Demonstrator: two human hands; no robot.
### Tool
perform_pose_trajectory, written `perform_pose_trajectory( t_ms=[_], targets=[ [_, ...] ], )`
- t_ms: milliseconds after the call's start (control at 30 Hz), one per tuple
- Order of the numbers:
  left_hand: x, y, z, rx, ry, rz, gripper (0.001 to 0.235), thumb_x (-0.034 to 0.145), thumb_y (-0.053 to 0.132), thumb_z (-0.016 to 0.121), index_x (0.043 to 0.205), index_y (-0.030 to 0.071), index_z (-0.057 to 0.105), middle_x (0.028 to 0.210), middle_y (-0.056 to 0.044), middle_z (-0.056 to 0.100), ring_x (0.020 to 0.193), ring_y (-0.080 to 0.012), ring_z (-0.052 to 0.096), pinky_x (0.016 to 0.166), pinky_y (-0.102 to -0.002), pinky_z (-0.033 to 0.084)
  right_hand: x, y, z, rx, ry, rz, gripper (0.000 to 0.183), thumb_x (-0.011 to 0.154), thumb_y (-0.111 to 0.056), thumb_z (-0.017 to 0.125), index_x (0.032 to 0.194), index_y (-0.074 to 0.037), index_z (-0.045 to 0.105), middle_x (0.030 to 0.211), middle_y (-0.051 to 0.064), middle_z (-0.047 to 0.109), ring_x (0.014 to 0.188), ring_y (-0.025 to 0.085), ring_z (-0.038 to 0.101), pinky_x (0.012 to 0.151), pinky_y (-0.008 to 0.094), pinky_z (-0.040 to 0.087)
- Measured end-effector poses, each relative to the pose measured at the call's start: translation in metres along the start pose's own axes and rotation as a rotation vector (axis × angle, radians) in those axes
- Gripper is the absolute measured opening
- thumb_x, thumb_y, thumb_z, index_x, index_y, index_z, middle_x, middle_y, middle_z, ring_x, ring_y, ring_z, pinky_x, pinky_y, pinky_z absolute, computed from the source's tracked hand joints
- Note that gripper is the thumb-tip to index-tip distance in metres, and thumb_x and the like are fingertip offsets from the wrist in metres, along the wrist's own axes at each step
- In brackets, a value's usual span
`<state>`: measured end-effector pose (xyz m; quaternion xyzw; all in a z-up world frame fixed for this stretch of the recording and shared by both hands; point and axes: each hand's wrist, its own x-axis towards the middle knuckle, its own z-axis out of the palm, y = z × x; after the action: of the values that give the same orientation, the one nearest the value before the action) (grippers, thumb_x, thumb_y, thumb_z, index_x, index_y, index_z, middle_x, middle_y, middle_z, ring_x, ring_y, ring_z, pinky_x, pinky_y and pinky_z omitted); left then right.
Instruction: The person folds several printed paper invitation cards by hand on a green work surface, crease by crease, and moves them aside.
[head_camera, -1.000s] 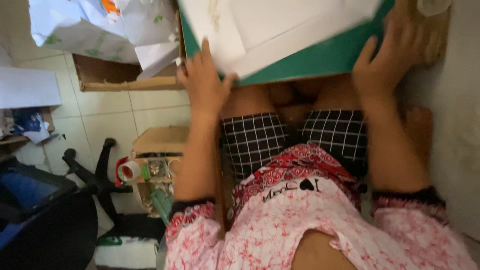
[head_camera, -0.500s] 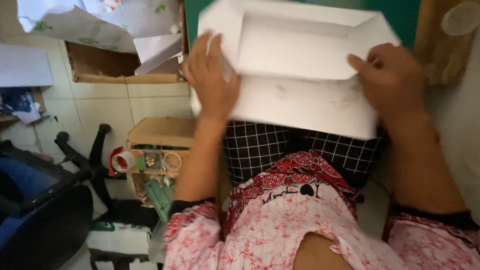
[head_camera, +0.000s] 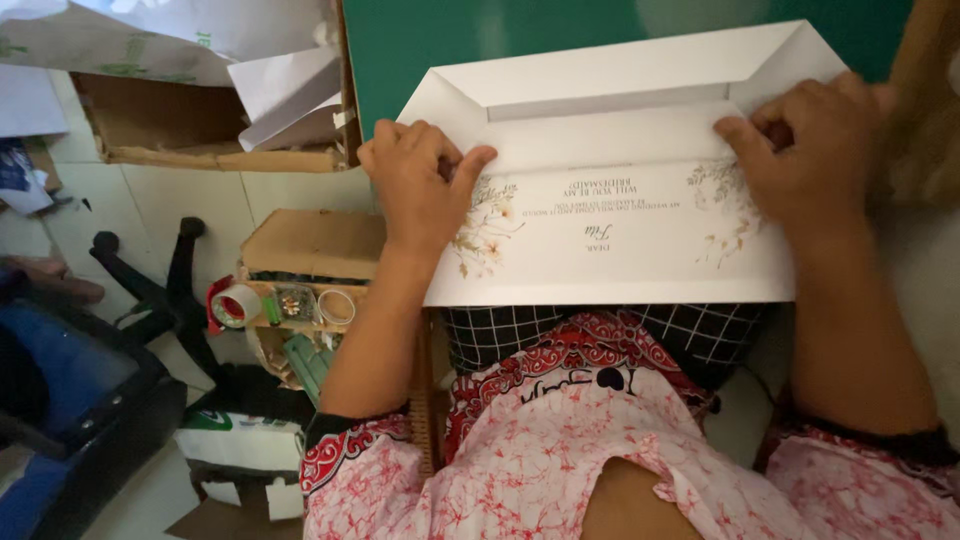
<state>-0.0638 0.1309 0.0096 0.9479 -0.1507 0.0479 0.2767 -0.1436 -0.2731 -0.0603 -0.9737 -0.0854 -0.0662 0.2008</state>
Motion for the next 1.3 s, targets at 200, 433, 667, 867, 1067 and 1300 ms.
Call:
perform_pose_trajectory(
  t_ms=[200,433,667,867,1067,1300],
  targets=[
    [0.001,0.007,0.003,0.001,0.009,-0.029,0.039,0.085,0.029,0.091,0.074,0.012,0.058,0.078,-0.001,0.059,0.091,-0.0265,0.050,0.093,-0.045,0.031,-0.003,0.001,0.001,0.049,-0.045,0.076,0.030,0.092,-0.023,0.082,0.078,-0.012,0.057,0.079,0.000,0.058,0.080,0.021,0.047,0.087,0.034,0.034],
    [-0.004,0.006,0.007,0.032,0.029,-0.057,0.033,0.084,0.031,0.092,0.082,0.011,0.066,0.088,-0.004,0.060,0.097,-0.0283,0.050,0.093,-0.046,0.031,0.005,-0.018,-0.010,0.002,-0.022,0.142,0.031,0.096,-0.029,0.087,0.096,-0.006,0.066,0.087,0.003,0.057,0.088,0.025,0.048,0.098,0.042,0.035],
    [-0.023,0.007,0.008,0.429,0.051,0.235,0.040,0.095,0.036,0.083,0.133,0.028,0.073,0.160,-0.005,0.046,0.150,-0.0347,0.035,0.121,-0.064,0.017,0.009,-0.050,-0.017,-0.335,0.111,-0.093,0.032,0.094,-0.021,0.072,0.126,-0.022,0.077,0.151,0.006,0.056,0.149,0.036,0.035,0.115,0.062,0.023],
    [-0.014,0.076,0.056,0.472,-0.410,-0.382,0.104,0.099,0.071,0.053,0.159,-0.010,0.025,0.169,-0.032,0.006,0.158,-0.0462,-0.002,0.115,-0.074,-0.010,0.012,-0.110,0.029,-0.505,0.002,0.369,0.076,0.102,-0.058,0.053,0.160,-0.013,0.032,0.172,0.018,0.004,0.160,0.044,-0.005,0.128,0.068,-0.008],
    [-0.009,0.048,0.023,0.292,-0.268,-0.590,0.124,0.081,0.075,0.073,0.162,0.001,0.015,0.169,-0.033,-0.002,0.157,-0.0466,-0.011,0.116,-0.073,-0.009,0.012,-0.096,0.032,-0.149,0.016,0.587,0.096,0.107,-0.058,0.054,0.165,-0.009,-0.006,0.171,0.024,-0.003,0.158,0.042,-0.005,0.124,0.074,-0.004],
    [-0.003,-0.019,-0.033,0.237,-0.163,-0.688,0.124,0.080,0.062,0.087,0.165,0.016,0.008,0.170,-0.029,-0.007,0.156,-0.0458,-0.011,0.115,-0.076,-0.011,0.000,-0.076,-0.028,-0.112,-0.032,0.564,0.063,0.114,-0.019,0.053,0.168,-0.010,0.023,0.171,0.021,0.021,0.153,0.051,0.013,0.117,0.074,0.010]
  ],
)
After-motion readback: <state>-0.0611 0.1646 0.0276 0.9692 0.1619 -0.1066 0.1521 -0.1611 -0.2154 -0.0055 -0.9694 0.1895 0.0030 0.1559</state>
